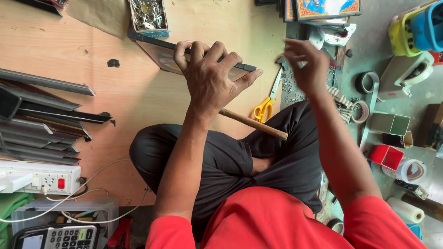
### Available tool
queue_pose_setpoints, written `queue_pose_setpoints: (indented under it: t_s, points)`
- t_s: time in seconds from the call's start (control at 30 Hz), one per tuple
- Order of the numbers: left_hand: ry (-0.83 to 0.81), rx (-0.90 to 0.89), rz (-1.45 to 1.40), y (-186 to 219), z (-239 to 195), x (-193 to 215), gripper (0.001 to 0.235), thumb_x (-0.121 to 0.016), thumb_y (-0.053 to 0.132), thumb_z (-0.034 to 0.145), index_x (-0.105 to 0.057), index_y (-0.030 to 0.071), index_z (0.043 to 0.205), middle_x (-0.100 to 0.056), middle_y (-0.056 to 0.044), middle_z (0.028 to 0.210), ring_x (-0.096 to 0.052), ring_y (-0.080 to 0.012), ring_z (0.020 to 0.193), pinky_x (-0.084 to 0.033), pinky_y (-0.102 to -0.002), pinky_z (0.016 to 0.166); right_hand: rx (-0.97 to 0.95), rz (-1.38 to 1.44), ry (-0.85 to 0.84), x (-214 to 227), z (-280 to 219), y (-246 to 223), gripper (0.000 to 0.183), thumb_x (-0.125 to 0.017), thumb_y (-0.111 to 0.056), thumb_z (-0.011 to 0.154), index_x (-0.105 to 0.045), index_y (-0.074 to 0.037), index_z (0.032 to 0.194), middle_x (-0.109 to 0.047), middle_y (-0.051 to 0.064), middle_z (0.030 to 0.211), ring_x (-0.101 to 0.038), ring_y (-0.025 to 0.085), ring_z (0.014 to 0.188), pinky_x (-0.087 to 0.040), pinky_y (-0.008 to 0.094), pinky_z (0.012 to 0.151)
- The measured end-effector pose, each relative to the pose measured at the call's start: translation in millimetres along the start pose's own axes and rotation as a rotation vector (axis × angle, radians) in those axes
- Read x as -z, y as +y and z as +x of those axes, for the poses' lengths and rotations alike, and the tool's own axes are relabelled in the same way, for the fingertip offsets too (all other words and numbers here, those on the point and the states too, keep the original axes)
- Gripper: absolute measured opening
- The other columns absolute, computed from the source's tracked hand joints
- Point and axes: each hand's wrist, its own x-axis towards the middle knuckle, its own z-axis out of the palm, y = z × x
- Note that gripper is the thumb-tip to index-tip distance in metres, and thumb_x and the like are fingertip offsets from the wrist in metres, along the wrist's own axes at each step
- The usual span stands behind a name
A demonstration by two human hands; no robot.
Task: The person sits on the floor assembling a picture frame. They fit the backing board into the frame, press corner clips into place, hammer a fastener, drill a screw with a cordless drill, measure the top edge with a metal ruler, and attach a metal hanging ring to the frame back.
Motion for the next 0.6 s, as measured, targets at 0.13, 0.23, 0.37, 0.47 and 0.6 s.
queue_pose_setpoints:
  t_s: [0.13,0.23,0.37,0.47,0.6]
  points:
    - [0.01,0.006,-0.048,0,5,0,0.033,-0.087,0.057,0.088,-0.08,0.026,0.097,-0.061,0.005,0.086,-0.052,-0.0214,0.098,-0.022,-0.05,0.11,-0.292,-0.385,-0.271,-18,-59,142,0.021,-0.078,-0.025,0.105,-0.074,-0.014,0.123,-0.078,0.012,0.111,-0.075,0.024,0.092,-0.06,0.038,0.079]
    - [0.006,0.005,-0.066,-1,4,0,0.035,-0.087,0.057,0.088,-0.082,0.028,0.106,-0.06,0.007,0.087,-0.051,-0.0206,0.099,-0.021,-0.05,0.11,-0.517,-0.366,-0.605,-21,-72,144,0.047,-0.086,-0.034,0.082,-0.071,-0.013,0.121,-0.076,0.013,0.106,-0.072,0.028,0.087,-0.058,0.043,0.073]
    - [-0.016,-0.017,-0.071,-4,6,0,0.034,-0.087,0.058,0.088,-0.081,0.029,0.106,-0.059,0.007,0.087,-0.051,-0.0201,0.1,-0.021,-0.05,0.11,-0.4,-0.348,-0.493,-26,-65,126,0.065,-0.094,-0.037,0.064,-0.069,-0.009,0.118,-0.071,0.019,0.108,-0.07,0.033,0.088,-0.056,0.047,0.068]
    - [-0.015,-0.04,-0.055,-5,8,-5,0.033,-0.088,0.059,0.09,-0.081,0.029,0.103,-0.059,0.007,0.087,-0.05,-0.0198,0.099,-0.021,-0.05,0.11,-0.491,-0.329,-0.617,-26,-63,133,0.054,-0.089,-0.038,0.071,-0.07,-0.012,0.115,-0.074,0.012,0.103,-0.072,0.029,0.087,-0.057,0.043,0.071]
    - [-0.024,-0.023,-0.06,-6,3,-5,0.034,-0.089,0.058,0.088,-0.081,0.029,0.102,-0.059,0.009,0.088,-0.051,-0.0203,0.1,-0.02,-0.05,0.111,-0.52,-0.354,-0.678,-31,-75,149,0.03,-0.083,-0.04,0.085,-0.079,-0.016,0.104,-0.079,0.008,0.096,-0.073,0.025,0.086,-0.057,0.042,0.073]
